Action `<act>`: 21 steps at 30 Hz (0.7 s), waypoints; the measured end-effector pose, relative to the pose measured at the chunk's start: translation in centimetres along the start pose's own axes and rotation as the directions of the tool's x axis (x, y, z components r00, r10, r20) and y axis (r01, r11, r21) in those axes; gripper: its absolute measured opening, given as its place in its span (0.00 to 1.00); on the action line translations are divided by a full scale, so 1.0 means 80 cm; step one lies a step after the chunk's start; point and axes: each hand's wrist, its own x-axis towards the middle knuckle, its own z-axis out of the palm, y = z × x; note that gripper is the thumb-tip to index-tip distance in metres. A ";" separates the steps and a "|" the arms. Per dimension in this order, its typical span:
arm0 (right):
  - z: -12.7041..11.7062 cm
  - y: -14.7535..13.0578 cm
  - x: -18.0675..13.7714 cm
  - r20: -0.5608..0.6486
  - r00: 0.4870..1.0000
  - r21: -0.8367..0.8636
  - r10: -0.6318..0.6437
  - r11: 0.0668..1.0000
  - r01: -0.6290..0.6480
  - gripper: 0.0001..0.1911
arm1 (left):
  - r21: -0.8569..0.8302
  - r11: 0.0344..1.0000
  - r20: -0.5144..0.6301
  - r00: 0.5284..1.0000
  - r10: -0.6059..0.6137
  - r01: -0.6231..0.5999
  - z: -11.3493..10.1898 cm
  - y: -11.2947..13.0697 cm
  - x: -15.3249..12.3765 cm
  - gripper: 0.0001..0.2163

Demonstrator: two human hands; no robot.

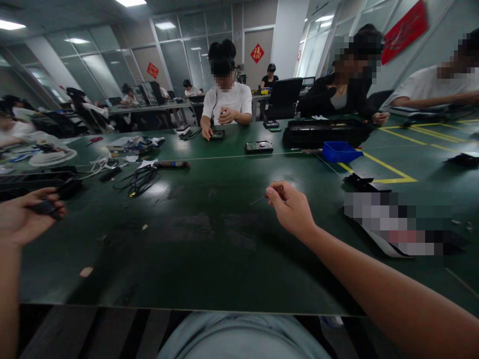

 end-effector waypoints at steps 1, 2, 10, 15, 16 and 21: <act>0.000 0.000 0.000 0.000 1.000 0.000 0.000 1.000 0.000 0.12 | -0.124 0.988 0.009 0.996 -0.092 0.093 0.010 0.006 -0.001 0.07; -0.001 -0.001 0.000 0.001 1.000 0.001 0.000 1.000 0.000 0.12 | -0.223 0.962 0.064 0.987 -0.147 0.158 0.021 0.015 -0.006 0.07; 0.000 -0.001 -0.002 0.030 0.999 0.042 0.022 0.999 -0.023 0.12 | -0.068 0.995 0.612 0.784 0.104 -0.078 0.158 0.097 -0.094 0.18; 0.001 -0.001 -0.005 0.073 0.997 0.068 0.004 0.998 -0.009 0.14 | 0.046 0.939 0.775 0.605 0.182 -0.341 0.243 0.106 -0.119 0.20; 0.001 -0.001 -0.005 0.088 0.996 0.070 -0.009 0.998 0.002 0.13 | 0.037 0.933 0.774 0.601 0.200 -0.358 0.258 0.108 -0.124 0.19; 0.001 -0.007 -0.006 0.159 0.986 0.061 -0.046 0.997 0.037 0.12 | 0.020 0.900 0.736 0.616 0.281 -0.436 0.317 0.126 -0.154 0.19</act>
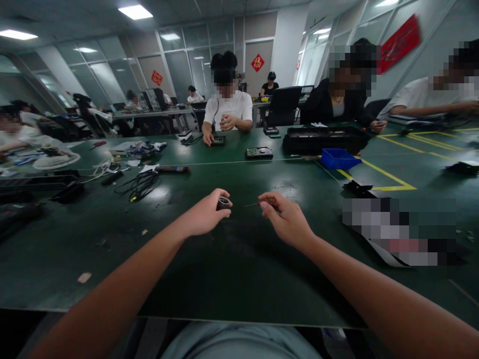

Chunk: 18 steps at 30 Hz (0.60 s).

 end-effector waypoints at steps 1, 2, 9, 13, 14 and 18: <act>0.000 -0.002 0.000 0.001 1.000 -0.011 0.001 1.000 -0.001 0.11 | 0.009 1.000 -0.002 1.000 0.014 -0.014 0.008 0.007 0.003 0.19; -0.001 -0.003 0.001 -0.003 1.000 -0.022 0.000 1.000 -0.001 0.11 | 0.025 0.999 0.001 0.999 0.033 -0.033 0.015 0.012 0.006 0.19; -0.007 -0.012 -0.001 -0.035 0.999 -0.069 -0.023 0.997 0.021 0.13 | 0.194 0.936 -0.017 0.953 0.304 -0.295 0.057 0.005 0.012 0.15; -0.006 -0.010 -0.004 -0.078 0.997 -0.007 -0.011 1.000 0.010 0.12 | 0.117 0.963 -0.058 0.967 0.250 -0.242 0.068 -0.014 0.005 0.20; -0.005 -0.008 -0.005 -0.096 0.995 0.041 0.005 0.999 -0.001 0.12 | 0.098 0.967 -0.068 0.968 0.242 -0.235 0.068 -0.017 0.003 0.20; -0.002 -0.005 -0.005 -0.168 0.983 0.253 0.071 0.967 -0.026 0.10 | 0.068 0.952 -0.119 0.945 0.304 -0.298 0.064 -0.024 0.002 0.16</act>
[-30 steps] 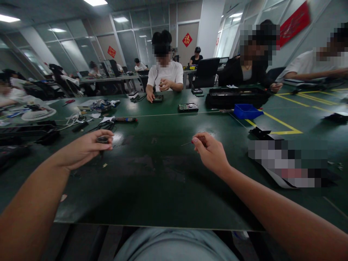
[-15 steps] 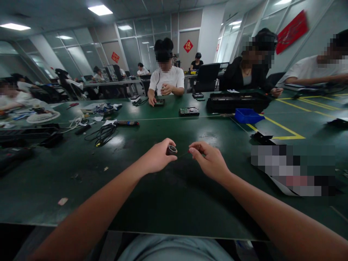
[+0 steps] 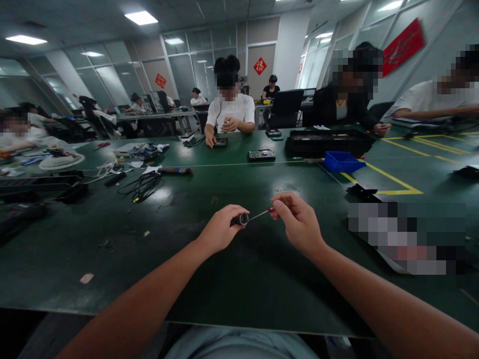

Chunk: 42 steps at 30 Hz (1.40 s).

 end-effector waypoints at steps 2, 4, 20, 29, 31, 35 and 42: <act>0.002 0.001 0.001 -0.008 1.000 0.029 0.010 1.000 -0.010 0.11 | -0.020 1.000 -0.033 0.999 0.002 -0.003 -0.001 -0.004 0.001 0.16; 0.003 0.002 0.001 0.021 1.000 0.017 0.013 1.000 -0.013 0.12 | -0.038 0.999 -0.041 0.999 -0.018 0.016 0.000 -0.008 0.003 0.17; 0.000 0.001 0.003 0.018 1.000 -0.287 -0.012 0.958 0.017 0.17 | -0.090 0.996 -0.051 0.998 -0.022 0.017 0.004 -0.018 0.003 0.18; -0.001 -0.007 0.002 0.140 0.989 -0.264 -0.052 0.961 0.088 0.07 | -0.063 0.998 -0.023 1.000 -0.019 0.018 0.004 -0.021 0.003 0.18; -0.001 -0.008 0.002 0.183 0.982 -0.255 -0.043 0.963 0.089 0.06 | -0.056 0.998 -0.016 1.000 -0.011 0.010 0.004 -0.022 0.003 0.17; -0.002 -0.010 0.003 0.226 0.974 -0.240 -0.019 0.968 0.074 0.07 | -0.049 0.999 -0.010 1.000 -0.009 0.009 0.004 -0.022 0.004 0.17; 0.000 -0.008 0.002 0.203 0.977 -0.259 0.058 0.966 -0.004 0.14 | -0.055 0.998 -0.025 1.000 -0.011 0.010 0.003 -0.023 0.004 0.17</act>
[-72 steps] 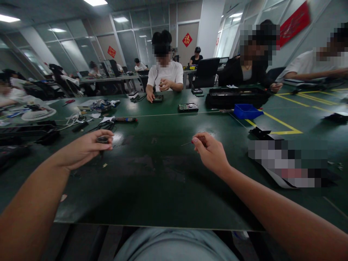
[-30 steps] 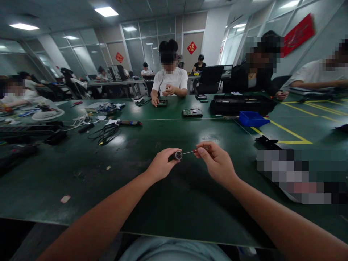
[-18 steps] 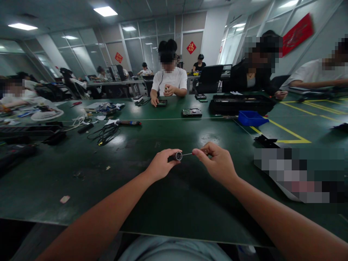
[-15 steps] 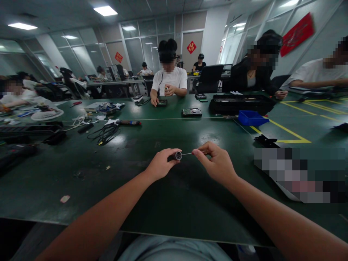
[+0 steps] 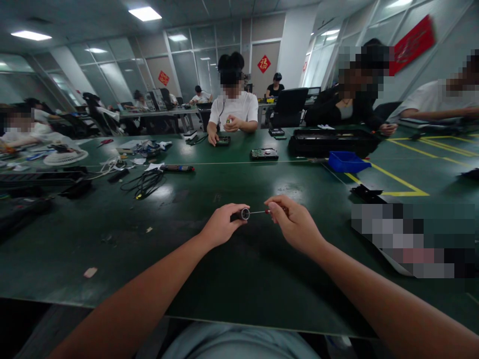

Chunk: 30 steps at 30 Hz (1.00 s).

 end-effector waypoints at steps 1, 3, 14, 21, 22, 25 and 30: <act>0.000 0.000 0.000 0.001 1.000 0.007 -0.005 1.000 0.005 0.13 | -0.001 1.000 -0.002 1.000 0.001 -0.001 0.000 -0.001 0.000 0.17; -0.001 -0.001 -0.001 0.011 1.000 0.020 -0.016 1.000 0.016 0.11 | -0.002 1.000 -0.005 1.000 0.000 0.000 0.000 -0.002 0.000 0.18; 0.002 0.003 -0.003 0.022 0.998 0.066 0.051 0.996 -0.052 0.12 | 0.000 1.000 -0.006 1.000 0.004 -0.004 0.000 -0.001 -0.001 0.17; 0.008 0.008 0.001 -0.065 0.994 0.338 0.087 0.939 -0.060 0.10 | -0.012 1.000 -0.028 1.000 -0.004 0.004 0.001 0.001 0.000 0.18; 0.008 0.008 0.002 -0.072 0.993 0.373 0.096 0.926 -0.062 0.11 | -0.017 1.000 -0.036 0.999 0.003 -0.004 0.001 0.001 0.000 0.19; 0.013 0.011 0.006 -0.107 0.981 0.452 0.162 0.887 -0.097 0.14 | -0.018 0.999 -0.030 0.999 0.036 -0.037 0.002 0.000 0.000 0.19; 0.018 0.016 0.013 -0.059 0.923 0.736 0.381 0.641 -0.218 0.14 | -0.035 0.991 -0.009 0.992 0.128 -0.128 0.002 -0.002 0.000 0.19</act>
